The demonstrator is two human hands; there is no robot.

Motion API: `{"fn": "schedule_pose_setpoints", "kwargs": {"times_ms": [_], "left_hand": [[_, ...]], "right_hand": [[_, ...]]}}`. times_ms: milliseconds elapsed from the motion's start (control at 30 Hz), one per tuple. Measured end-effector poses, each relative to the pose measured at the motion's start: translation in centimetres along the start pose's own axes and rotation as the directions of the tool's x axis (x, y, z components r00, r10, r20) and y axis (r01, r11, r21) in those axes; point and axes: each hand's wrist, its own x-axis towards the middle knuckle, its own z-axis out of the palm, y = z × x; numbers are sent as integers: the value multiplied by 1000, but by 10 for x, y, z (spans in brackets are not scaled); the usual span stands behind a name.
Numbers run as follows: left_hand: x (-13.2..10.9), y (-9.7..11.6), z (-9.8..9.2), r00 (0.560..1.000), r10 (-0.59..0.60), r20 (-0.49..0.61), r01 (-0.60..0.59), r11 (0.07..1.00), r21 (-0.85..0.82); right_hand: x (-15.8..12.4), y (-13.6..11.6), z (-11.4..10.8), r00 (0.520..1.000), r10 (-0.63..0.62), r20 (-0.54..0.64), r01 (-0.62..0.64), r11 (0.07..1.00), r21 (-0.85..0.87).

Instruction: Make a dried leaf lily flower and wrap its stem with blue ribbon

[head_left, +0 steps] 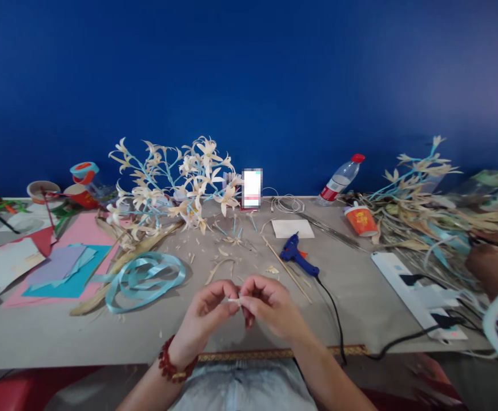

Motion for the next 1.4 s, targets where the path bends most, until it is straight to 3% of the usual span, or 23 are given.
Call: {"fn": "schedule_pose_setpoints", "kwargs": {"times_ms": [133, 267, 433, 600, 700, 767, 833, 900, 1000, 1067, 1167, 1400], "left_hand": [[4, -2, -3, 1000, 11, -12, -12, 994, -105], [4, 3, -9, 996, 73, -50, -74, 997, -14], [7, 13, -9, 996, -58, 75, 35, 958, 285], [11, 12, -13, 979, -66, 191, -26, 895, 445], [7, 5, -18, 982, -67, 177, -21, 891, 453], [2, -2, -22, 992, -70, 106, 22, 916, 402], [-3, -9, -28, 998, -62, -25, 67, 944, 323], [-6, -15, -34, 984, -49, -174, 92, 964, 249], [-7, -22, -42, 947, -41, -318, 102, 978, 180], [-6, -25, -43, 936, -41, -349, 101, 982, 156], [-4, -26, -41, 933, -37, -357, 96, 984, 149], [0, -22, -35, 931, -22, -365, 88, 982, 167]], "right_hand": [[-2, 1, -5, 999, -15, -36, 19, 993, 112], [-3, 0, -14, 1000, 13, -19, -10, 989, 151], [-1, 4, -14, 991, 125, 37, -128, 988, 88], [-2, 20, -13, 993, 113, 27, -113, 994, 4], [-9, 30, -23, 996, 93, -11, -93, 994, -64], [-18, 35, -34, 992, 34, -119, -58, 976, -210], [-30, 38, -47, 974, -86, -207, -30, 866, -499], [-43, 43, -60, 957, -198, -210, -33, 647, -762], [-60, 52, -72, 942, -292, -168, -52, 365, -929], [-65, 59, -76, 934, -319, -160, -76, 260, -963], [-65, 65, -76, 939, -308, -150, -94, 190, -977], [-56, 58, -76, 964, -249, -95, -59, 148, -987]]}}
